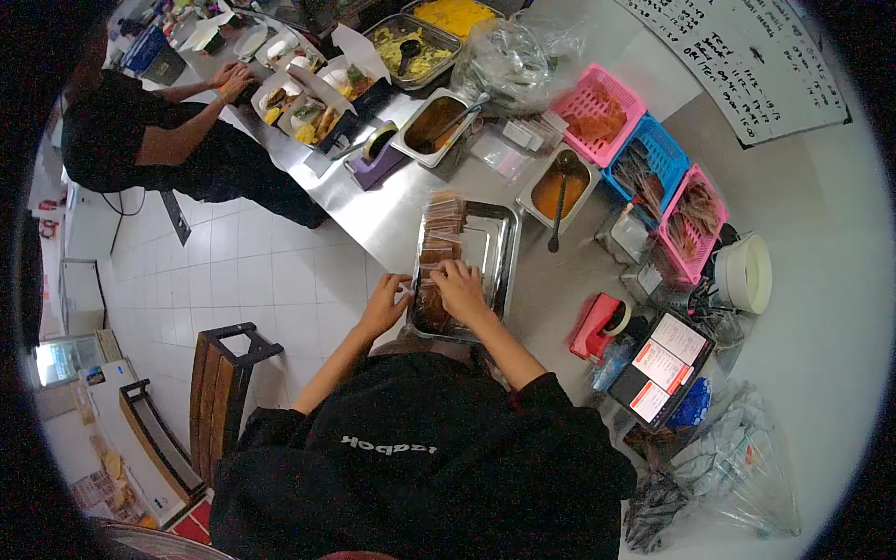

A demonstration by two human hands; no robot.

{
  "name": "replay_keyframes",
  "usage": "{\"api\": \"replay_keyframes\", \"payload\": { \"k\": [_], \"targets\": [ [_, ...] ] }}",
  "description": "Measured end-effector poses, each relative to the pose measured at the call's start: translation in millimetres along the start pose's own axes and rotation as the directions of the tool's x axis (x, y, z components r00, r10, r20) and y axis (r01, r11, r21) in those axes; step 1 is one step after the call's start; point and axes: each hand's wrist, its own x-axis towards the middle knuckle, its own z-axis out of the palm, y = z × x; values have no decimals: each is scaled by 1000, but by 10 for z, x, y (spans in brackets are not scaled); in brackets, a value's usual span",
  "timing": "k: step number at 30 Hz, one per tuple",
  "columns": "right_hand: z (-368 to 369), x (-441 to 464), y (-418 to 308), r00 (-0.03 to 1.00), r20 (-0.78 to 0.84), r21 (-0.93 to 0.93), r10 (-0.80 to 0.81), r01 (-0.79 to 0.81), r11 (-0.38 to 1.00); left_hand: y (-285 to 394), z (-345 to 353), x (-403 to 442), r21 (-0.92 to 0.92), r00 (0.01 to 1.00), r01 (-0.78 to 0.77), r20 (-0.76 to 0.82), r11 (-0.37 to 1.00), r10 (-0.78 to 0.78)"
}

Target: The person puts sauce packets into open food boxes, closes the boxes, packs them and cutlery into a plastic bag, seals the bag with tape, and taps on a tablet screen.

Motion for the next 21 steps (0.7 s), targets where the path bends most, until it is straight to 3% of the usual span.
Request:
{"api": "replay_keyframes", "payload": {
  "k": [4,7,11,14,17,19,20,21],
  "targets": [
    [-56,-45,-113,983,-103,-181,-155,135,974,88,17,224,-105,998,8,-58,994,-14],
    [-17,-174,-101,993,48,-137,-111,116,984,36,69,489,97,956,-275,-82,957,283],
    [-45,-124,-63,1000,-19,-82,-22,20,996,88,76,657,170,993,-77,99,982,61],
    [-155,-55,-42,991,-114,-74,-63,55,996,89,50,720,292,976,-206,135,934,173],
    [-90,-55,37,984,-108,-96,-140,130,987,-120,151,762,69,928,-155,352,985,122],
    [-83,-76,0,984,-59,-124,-170,162,979,-10,61,670,-17,920,-199,341,980,193],
    [-116,-114,-33,959,-126,-192,-253,226,955,55,11,571,-63,914,-212,342,975,221],
    [-73,-155,-34,956,-130,-152,-263,243,958,139,-57,510,-149,929,-142,320,979,183]
  ]
}}
